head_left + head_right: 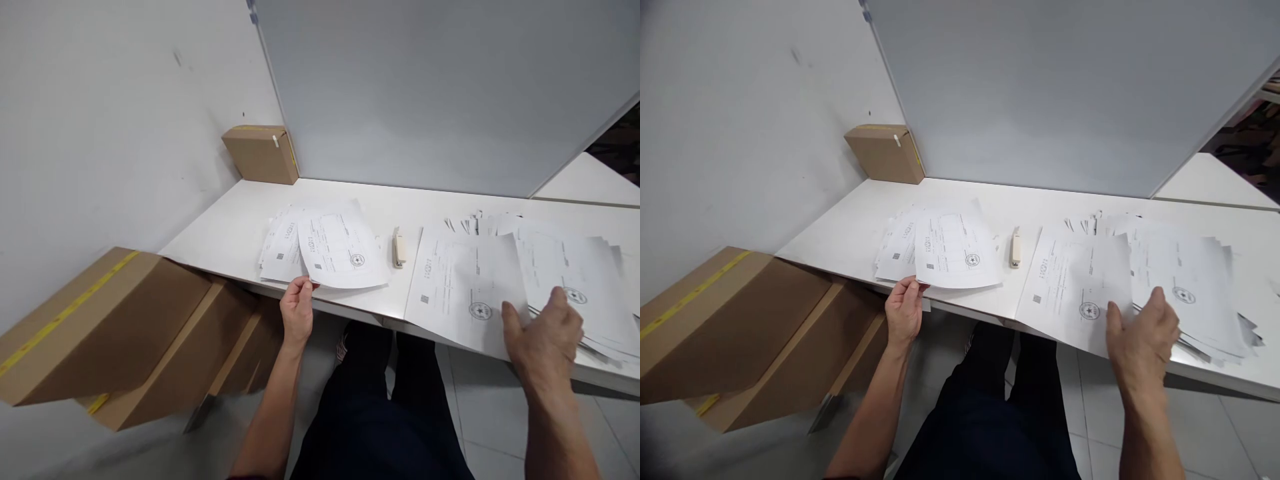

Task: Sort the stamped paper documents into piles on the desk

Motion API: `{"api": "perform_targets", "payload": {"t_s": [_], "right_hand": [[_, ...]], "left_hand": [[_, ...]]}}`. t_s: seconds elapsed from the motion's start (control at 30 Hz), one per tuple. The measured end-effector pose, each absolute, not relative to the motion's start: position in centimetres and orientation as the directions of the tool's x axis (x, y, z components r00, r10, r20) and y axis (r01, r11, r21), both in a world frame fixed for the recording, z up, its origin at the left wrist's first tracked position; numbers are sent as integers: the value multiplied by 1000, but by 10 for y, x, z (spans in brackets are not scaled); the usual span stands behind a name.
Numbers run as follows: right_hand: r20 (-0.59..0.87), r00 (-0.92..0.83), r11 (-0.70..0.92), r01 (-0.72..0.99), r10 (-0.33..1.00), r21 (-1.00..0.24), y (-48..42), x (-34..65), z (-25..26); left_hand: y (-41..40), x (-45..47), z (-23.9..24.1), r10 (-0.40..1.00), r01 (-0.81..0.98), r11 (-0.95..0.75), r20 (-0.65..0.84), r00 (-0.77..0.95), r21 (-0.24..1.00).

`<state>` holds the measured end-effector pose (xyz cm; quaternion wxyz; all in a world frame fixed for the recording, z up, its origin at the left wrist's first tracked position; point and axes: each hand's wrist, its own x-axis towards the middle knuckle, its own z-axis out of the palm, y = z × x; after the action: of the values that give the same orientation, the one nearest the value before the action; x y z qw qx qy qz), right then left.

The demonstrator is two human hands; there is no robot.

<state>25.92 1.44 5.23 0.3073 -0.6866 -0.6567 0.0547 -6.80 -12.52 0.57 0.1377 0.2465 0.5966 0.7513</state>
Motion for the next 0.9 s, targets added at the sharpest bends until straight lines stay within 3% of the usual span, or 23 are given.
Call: {"api": "perform_targets", "payload": {"t_s": [0.07, 0.13, 0.23, 0.37, 0.47, 0.57, 0.77, 0.9], "right_hand": [[494, 1, 270, 838, 869, -475, 3, 234, 64], [433, -223, 463, 657, 873, -596, -8, 199, 75], [267, -544, 507, 357, 796, -784, -18, 138, 83], [269, -681, 538, 214, 680, -815, -15, 73, 76], [290, -710, 571, 189, 641, -799, -13, 52, 69], [285, -656, 528, 205, 699, -824, -11, 48, 67], [124, -528, 213, 111, 840, -971, 0, 55, 63], [114, -476, 176, 89, 872, -980, 4, 60, 61]], "left_hand": [[-118, -62, 8, 517, 103, -275, 237, -823, 956], [-111, -55, 12, 533, 113, -294, 261, -805, 949], [-107, -44, 20, 573, 112, -285, 264, -776, 952], [-110, -36, 29, 601, 145, -238, 263, -755, 960], [-113, -40, 27, 581, 194, -217, 286, -762, 957], [-114, -54, 19, 562, 190, -173, 255, -787, 966], [-114, -109, 12, 337, -143, -208, -67, -939, 968], [-117, -148, 20, 254, -219, -260, -152, -955, 941]]}}
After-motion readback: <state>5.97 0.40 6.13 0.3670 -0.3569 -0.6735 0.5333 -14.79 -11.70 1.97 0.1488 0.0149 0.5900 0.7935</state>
